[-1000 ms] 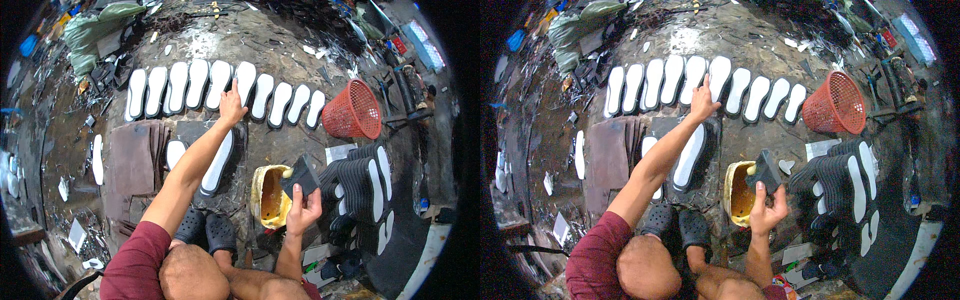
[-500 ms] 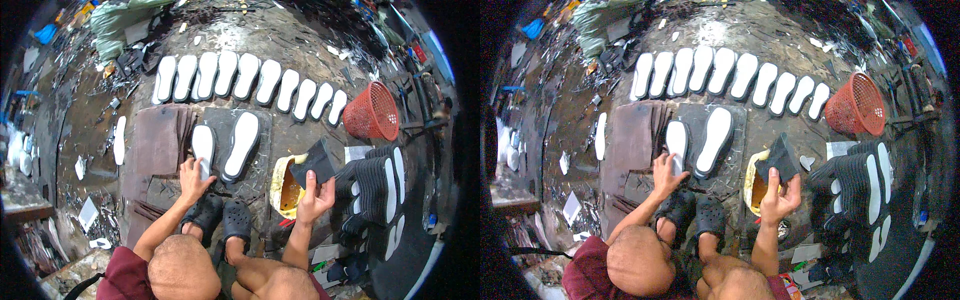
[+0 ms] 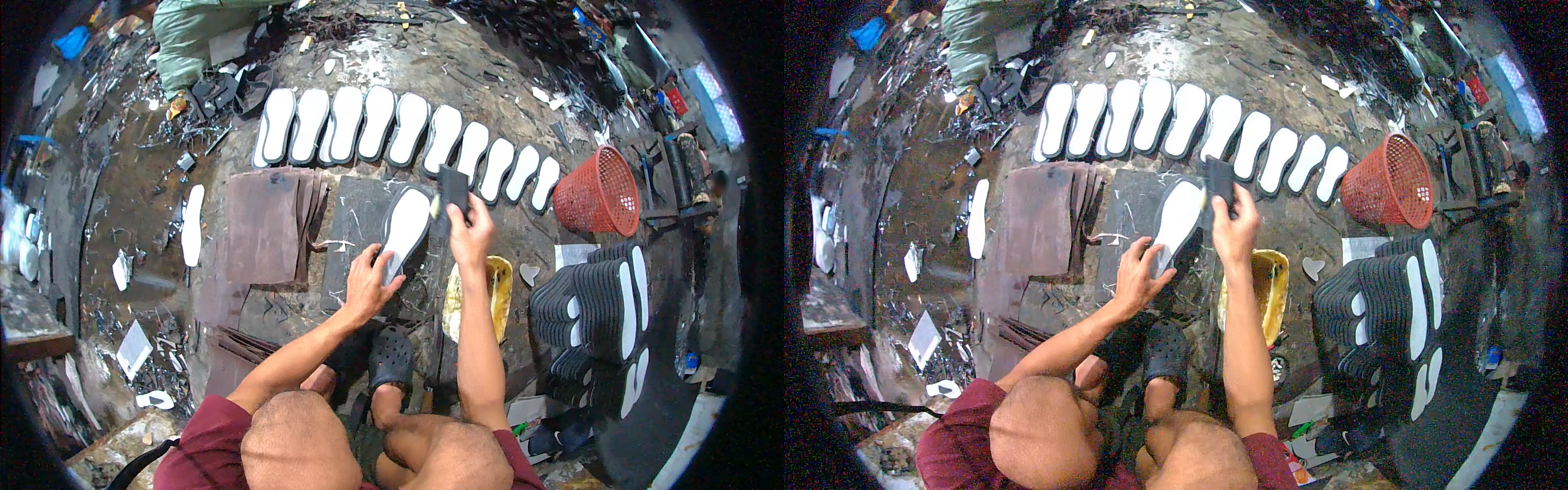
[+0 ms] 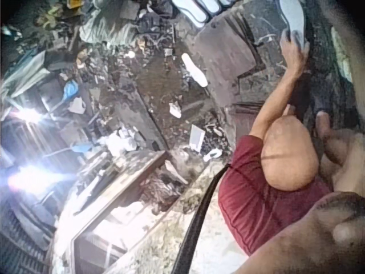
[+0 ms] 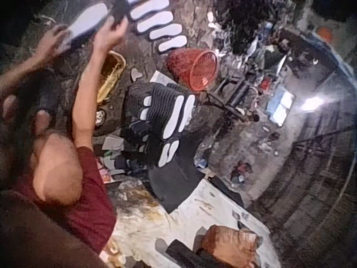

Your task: The person sits on the floor and repeatedly picks up white insoles and black rubber soles, presses them together, and places the assembled slippers in a row. The person handles the components one at a time and continues the process throughout the clip.

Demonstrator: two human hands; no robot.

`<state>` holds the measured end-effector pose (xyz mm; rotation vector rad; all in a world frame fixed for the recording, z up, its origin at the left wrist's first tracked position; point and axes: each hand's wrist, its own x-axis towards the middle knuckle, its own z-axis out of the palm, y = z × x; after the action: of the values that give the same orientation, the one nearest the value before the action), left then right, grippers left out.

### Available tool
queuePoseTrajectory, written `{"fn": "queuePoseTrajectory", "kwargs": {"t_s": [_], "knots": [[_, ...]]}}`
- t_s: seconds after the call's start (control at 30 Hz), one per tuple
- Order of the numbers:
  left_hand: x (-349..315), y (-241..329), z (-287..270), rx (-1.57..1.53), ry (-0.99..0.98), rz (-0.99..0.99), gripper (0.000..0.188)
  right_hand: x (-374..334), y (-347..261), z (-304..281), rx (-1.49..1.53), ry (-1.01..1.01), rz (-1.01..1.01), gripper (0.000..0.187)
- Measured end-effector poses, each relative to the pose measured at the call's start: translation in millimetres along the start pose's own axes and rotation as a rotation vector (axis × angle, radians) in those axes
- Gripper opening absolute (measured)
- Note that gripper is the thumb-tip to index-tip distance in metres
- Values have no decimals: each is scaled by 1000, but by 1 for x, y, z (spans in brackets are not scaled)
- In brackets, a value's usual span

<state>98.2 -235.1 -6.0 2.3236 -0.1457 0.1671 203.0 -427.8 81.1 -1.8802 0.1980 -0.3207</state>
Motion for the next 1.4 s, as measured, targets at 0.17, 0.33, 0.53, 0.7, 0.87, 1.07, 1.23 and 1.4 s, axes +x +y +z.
{"fn": "queuePoseTrajectory", "kwargs": {"t_s": [0.17, 0.33, 0.53, 0.7, 0.87, 1.07, 1.23, 1.4], "knots": [[-4, 18, -20, 194, -155, 79, 65, 26, 4, 39, -750, -186, -128, 31], [-2, 23, -20, 101, -164, 136, 63, 31, 10, 73, -1023, -713, -735, 29], [-8, 23, -17, 2, -53, 71, 53, 28, -7, 54, -643, -435, -749, 31], [13, 16, -5, -19, -36, 109, 53, 67, 3, 30, -955, -402, -309, 34], [6, 28, -18, 104, -24, 111, 52, 28, 8, 42, -929, -567, -498, 35], [12, 12, -86, -114, 574, -34, 24, -88, -11, 55, -966, -746, -629, 22], [38, -22, -114, -400, 742, -222, 28, -141, -22, 53, -416, -485, -617, 40], [-1, 0, -54, -132, 28, 51, 90, -9, -27, 2, -349, -220, -335, 38]]}}
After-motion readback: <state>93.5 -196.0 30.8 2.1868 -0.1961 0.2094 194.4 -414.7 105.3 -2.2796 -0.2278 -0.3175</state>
